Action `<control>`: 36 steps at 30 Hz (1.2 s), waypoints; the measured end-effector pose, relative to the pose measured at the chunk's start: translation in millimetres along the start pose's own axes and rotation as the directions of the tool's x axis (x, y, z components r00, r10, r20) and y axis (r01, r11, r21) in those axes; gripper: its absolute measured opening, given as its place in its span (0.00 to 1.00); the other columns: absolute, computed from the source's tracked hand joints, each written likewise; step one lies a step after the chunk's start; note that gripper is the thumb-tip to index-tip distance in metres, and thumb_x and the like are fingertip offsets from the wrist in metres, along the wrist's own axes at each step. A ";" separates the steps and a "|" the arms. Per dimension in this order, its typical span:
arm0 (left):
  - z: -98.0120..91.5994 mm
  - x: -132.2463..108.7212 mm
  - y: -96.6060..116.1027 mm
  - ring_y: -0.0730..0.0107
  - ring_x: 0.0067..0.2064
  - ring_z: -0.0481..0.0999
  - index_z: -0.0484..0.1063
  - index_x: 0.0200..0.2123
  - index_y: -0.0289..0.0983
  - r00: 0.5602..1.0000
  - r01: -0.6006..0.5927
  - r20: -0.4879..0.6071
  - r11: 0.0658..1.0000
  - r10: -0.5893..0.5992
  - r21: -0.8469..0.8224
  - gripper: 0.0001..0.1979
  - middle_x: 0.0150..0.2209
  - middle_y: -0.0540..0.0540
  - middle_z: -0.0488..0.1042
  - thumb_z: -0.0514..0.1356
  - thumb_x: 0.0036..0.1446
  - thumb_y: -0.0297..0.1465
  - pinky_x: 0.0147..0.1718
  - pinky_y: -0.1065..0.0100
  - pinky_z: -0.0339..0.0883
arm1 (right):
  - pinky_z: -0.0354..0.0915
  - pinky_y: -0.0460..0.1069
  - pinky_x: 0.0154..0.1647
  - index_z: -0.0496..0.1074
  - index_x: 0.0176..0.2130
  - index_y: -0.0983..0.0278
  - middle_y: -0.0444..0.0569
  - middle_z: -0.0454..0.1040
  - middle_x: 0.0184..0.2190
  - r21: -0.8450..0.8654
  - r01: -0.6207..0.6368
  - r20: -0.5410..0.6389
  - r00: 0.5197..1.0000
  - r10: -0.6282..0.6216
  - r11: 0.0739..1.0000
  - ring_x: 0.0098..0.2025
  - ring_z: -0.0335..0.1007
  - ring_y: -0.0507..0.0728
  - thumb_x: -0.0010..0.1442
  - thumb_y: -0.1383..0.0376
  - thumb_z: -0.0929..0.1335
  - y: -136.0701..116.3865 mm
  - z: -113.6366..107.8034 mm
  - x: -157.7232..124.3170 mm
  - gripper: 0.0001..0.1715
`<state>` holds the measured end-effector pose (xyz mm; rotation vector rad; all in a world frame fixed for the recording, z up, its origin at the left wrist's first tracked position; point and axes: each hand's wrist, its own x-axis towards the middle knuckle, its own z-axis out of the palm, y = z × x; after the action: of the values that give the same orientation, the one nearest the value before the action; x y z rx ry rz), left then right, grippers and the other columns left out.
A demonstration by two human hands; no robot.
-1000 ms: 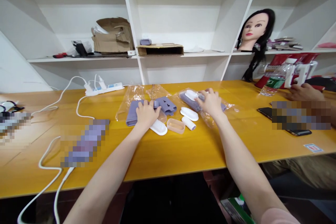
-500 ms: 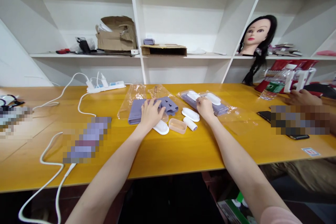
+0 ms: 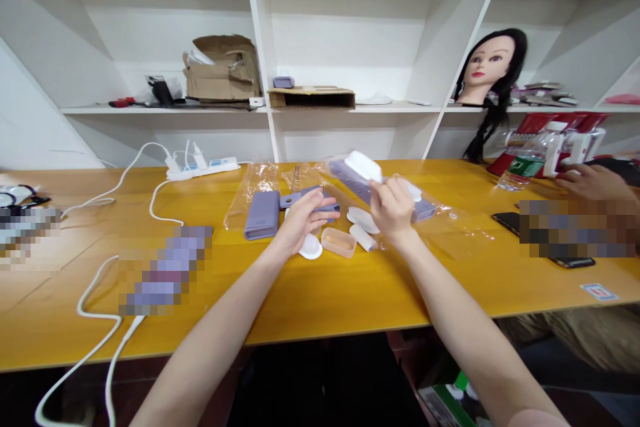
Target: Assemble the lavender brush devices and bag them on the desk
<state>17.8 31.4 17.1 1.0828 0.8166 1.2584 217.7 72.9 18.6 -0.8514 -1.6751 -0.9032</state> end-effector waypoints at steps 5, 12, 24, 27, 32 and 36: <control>2.4 2.7 -0.4 0.64 0.35 0.78 0.72 0.44 0.36 0.996 0.041 -0.048 0.895 -0.069 -0.444 0.20 0.39 0.43 0.78 0.55 0.57 0.45 0.38 0.64 0.69 | 0.55 0.49 0.27 0.72 0.34 0.65 0.44 0.64 0.20 0.080 0.417 -0.137 0.904 -0.405 0.905 0.25 0.56 0.53 0.60 0.73 0.64 -65.8 -7.3 2.9 0.08; -16.4 15.2 3.7 0.65 0.36 0.77 0.72 0.46 0.36 0.945 -0.111 -0.305 0.760 -0.119 -0.640 0.14 0.36 0.46 0.79 0.56 0.58 0.34 0.39 0.65 0.71 | 0.64 0.59 0.44 0.70 0.46 0.65 0.54 0.75 0.38 0.237 0.133 -0.031 0.991 -0.130 0.962 0.45 0.69 0.63 0.56 0.60 0.69 -97.1 -57.2 15.8 0.18; -28.2 24.1 7.1 0.62 0.54 0.73 0.71 0.48 0.39 0.871 -0.263 -0.491 0.850 0.006 -0.457 0.16 0.49 0.45 0.76 0.55 0.60 0.39 0.45 0.66 0.72 | 0.69 0.51 0.34 0.73 0.49 0.61 0.48 0.78 0.33 0.442 -0.576 0.655 0.731 0.192 0.688 0.29 0.73 0.54 0.57 0.73 0.61 -83.8 -61.7 6.6 0.23; -23.5 22.4 4.8 0.62 0.54 0.72 0.71 0.48 0.39 0.873 -0.247 -0.488 0.864 0.003 -0.438 0.17 0.50 0.45 0.76 0.56 0.59 0.39 0.45 0.65 0.72 | 0.68 0.53 0.38 0.76 0.43 0.62 0.49 0.79 0.35 0.439 -0.611 0.696 0.695 0.181 0.658 0.33 0.74 0.56 0.58 0.71 0.62 -79.5 -51.5 7.4 0.18; -19.1 19.8 3.3 0.61 0.54 0.72 0.71 0.47 0.37 0.887 -0.236 -0.462 0.858 -0.002 -0.457 0.17 0.51 0.43 0.75 0.57 0.58 0.39 0.46 0.65 0.71 | 0.65 0.57 0.49 0.77 0.40 0.63 0.52 0.78 0.43 0.639 -0.511 0.646 0.763 -0.040 0.576 0.46 0.73 0.59 0.61 0.69 0.61 -78.3 -49.2 5.7 0.16; -17.8 17.8 4.7 0.61 0.54 0.72 0.71 0.48 0.36 0.882 -0.252 -0.472 0.855 0.010 -0.453 0.17 0.49 0.42 0.76 0.57 0.58 0.38 0.47 0.65 0.70 | 0.68 0.52 0.43 0.76 0.37 0.63 0.50 0.80 0.36 0.518 -0.797 0.844 0.535 -0.036 0.310 0.40 0.76 0.56 0.60 0.65 0.64 -78.3 -44.8 6.0 0.11</control>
<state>2.6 52.0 17.5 0.4206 0.6966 1.7656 167.9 -2.5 21.0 -0.8299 -2.0329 0.9675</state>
